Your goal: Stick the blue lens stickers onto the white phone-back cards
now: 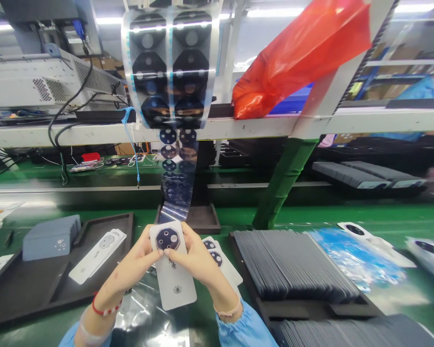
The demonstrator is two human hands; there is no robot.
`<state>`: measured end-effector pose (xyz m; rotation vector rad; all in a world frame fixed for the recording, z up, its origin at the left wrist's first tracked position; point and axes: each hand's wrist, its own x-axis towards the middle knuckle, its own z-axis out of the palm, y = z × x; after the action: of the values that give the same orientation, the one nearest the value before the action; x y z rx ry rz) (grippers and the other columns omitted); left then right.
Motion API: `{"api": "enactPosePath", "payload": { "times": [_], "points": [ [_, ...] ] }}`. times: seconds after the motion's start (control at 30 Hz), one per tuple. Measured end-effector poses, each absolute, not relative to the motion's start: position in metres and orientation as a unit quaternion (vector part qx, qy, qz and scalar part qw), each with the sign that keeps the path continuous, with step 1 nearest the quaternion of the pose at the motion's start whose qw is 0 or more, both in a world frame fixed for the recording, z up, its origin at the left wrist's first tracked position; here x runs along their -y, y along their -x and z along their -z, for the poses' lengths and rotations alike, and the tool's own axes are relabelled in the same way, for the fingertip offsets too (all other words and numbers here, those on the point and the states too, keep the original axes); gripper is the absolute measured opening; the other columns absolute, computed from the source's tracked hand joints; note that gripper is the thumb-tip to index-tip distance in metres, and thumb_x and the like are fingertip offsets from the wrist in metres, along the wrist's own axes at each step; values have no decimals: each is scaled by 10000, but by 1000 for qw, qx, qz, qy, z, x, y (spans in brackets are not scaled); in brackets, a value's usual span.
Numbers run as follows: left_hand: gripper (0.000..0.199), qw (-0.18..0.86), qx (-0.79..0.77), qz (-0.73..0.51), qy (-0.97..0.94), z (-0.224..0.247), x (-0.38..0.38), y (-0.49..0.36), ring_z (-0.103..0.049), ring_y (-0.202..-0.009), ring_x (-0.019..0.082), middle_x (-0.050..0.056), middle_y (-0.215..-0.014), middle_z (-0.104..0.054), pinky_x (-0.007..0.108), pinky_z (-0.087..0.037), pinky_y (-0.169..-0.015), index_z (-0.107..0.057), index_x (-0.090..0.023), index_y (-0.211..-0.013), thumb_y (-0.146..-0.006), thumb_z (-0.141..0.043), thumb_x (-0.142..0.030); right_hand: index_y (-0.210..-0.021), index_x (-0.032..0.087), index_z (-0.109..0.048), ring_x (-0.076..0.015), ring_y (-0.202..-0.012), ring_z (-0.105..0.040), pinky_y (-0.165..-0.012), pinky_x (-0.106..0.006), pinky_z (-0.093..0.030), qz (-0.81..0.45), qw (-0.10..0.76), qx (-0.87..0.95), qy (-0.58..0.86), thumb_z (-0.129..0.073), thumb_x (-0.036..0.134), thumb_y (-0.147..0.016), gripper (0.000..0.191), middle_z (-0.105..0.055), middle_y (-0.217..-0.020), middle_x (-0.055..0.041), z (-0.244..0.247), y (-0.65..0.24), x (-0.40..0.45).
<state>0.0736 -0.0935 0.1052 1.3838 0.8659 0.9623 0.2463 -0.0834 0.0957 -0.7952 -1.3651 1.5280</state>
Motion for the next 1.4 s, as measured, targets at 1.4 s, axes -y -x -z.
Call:
{"api": "enactPosePath", "payload": {
  "times": [1.4],
  "points": [
    [577, 288, -697, -224, -617, -68, 37, 78, -654, -1027, 314, 84, -1085, -687, 387, -490, -905, -608, -179, -1029, -721, -722, -654, -820, 208, -619, -259, -768, -753, -730, -385, -609, -602, 283, 569, 484, -734, 619, -762, 431, -716, -875, -73, 21, -182, 47]
  ]
}}
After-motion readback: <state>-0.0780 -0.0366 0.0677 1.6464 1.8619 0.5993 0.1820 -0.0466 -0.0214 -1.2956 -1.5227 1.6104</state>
